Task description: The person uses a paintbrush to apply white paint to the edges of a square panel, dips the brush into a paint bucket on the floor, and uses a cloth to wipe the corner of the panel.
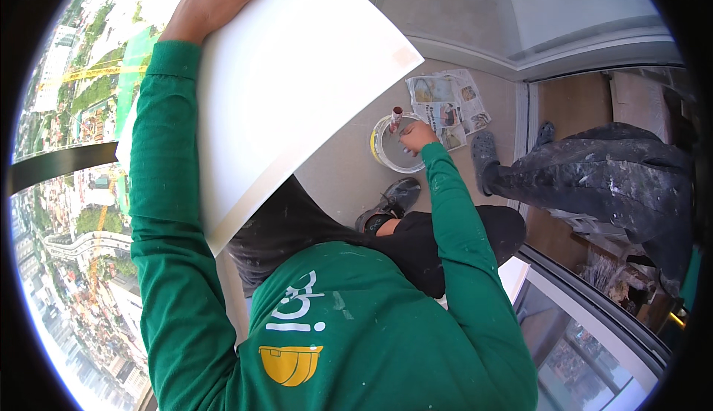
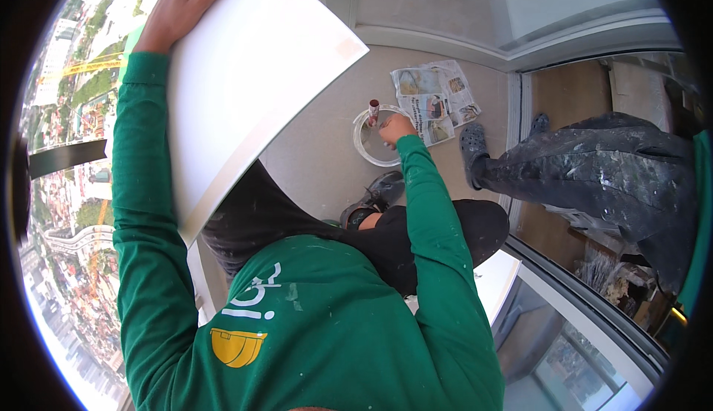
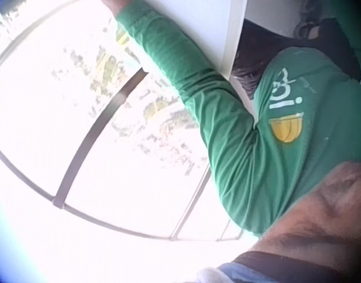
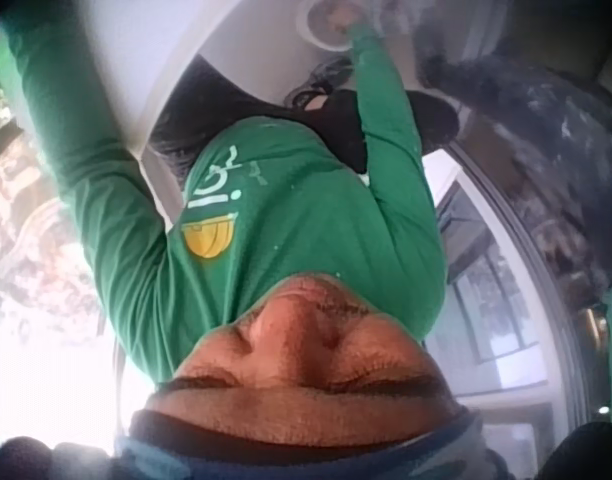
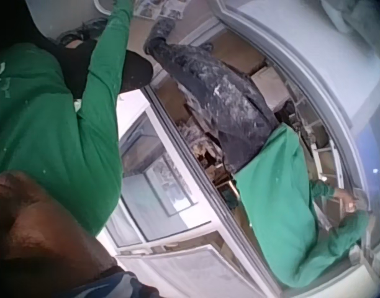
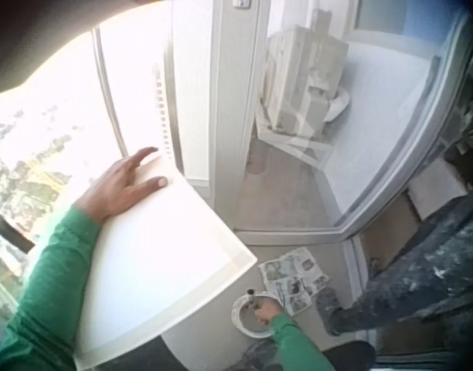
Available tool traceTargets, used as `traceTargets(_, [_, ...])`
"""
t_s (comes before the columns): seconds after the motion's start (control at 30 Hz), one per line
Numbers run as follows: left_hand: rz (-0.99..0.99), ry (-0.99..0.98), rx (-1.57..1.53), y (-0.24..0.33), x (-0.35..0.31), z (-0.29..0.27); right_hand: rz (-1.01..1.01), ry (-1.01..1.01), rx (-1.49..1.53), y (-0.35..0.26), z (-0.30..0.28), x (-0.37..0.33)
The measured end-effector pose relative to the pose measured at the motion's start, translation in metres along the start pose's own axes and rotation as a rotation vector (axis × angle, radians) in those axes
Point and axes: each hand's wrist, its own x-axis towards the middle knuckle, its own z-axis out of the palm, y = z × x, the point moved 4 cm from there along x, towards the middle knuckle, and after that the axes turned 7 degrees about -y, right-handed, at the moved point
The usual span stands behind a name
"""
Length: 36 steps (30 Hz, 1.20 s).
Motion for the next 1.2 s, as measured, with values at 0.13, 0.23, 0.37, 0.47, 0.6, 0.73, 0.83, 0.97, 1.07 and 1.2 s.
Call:
traceTargets(0.13, [0.048,0.021,0.037,0.011,0.008,0.004,-0.06,-0.041,0.088,-0.01,-0.025,-0.05])
traceTargets(0.23, [0.052,-0.066,-0.006,0.029,0.017,0.01,-0.107,-0.018,0.134,-0.005,-0.036,-0.08])
traceTargets(0.37, [0.105,-0.054,0.058,0.041,0.022,0.017,-0.097,0.007,0.151,0.006,-0.043,-0.111])
traceTargets(0.47, [0.099,-0.075,0.077,0.051,0.018,0.019,-0.086,0.02,0.19,0.017,-0.043,-0.126])
traceTargets(0.6, [0.132,-0.052,0.091,0.049,0.014,0.022,-0.061,0.013,0.221,0.026,-0.041,-0.137])
traceTargets(0.73, [0.115,-0.066,0.096,0.046,0.014,0.022,-0.131,0.027,0.247,0.029,-0.049,-0.14])
traceTargets(0.83, [0.132,0.0,0.078,0.012,0.035,0.045,-0.164,0.021,0.257,0.03,-0.046,-0.134])
traceTargets(0.97, [0.169,0.031,0.176,0.004,0.044,0.047,-0.032,-0.044,0.078,0.017,-0.043,-0.143])
traceTargets(1.07, [0.17,0.055,0.194,0.006,0.045,0.052,-0.176,-0.041,0.24,0.015,-0.058,-0.157])
traceTargets(1.2, [0.153,0.011,0.133,0.001,0.045,0.047,-0.428,-0.033,0.388,-0.003,-0.088,-0.197])
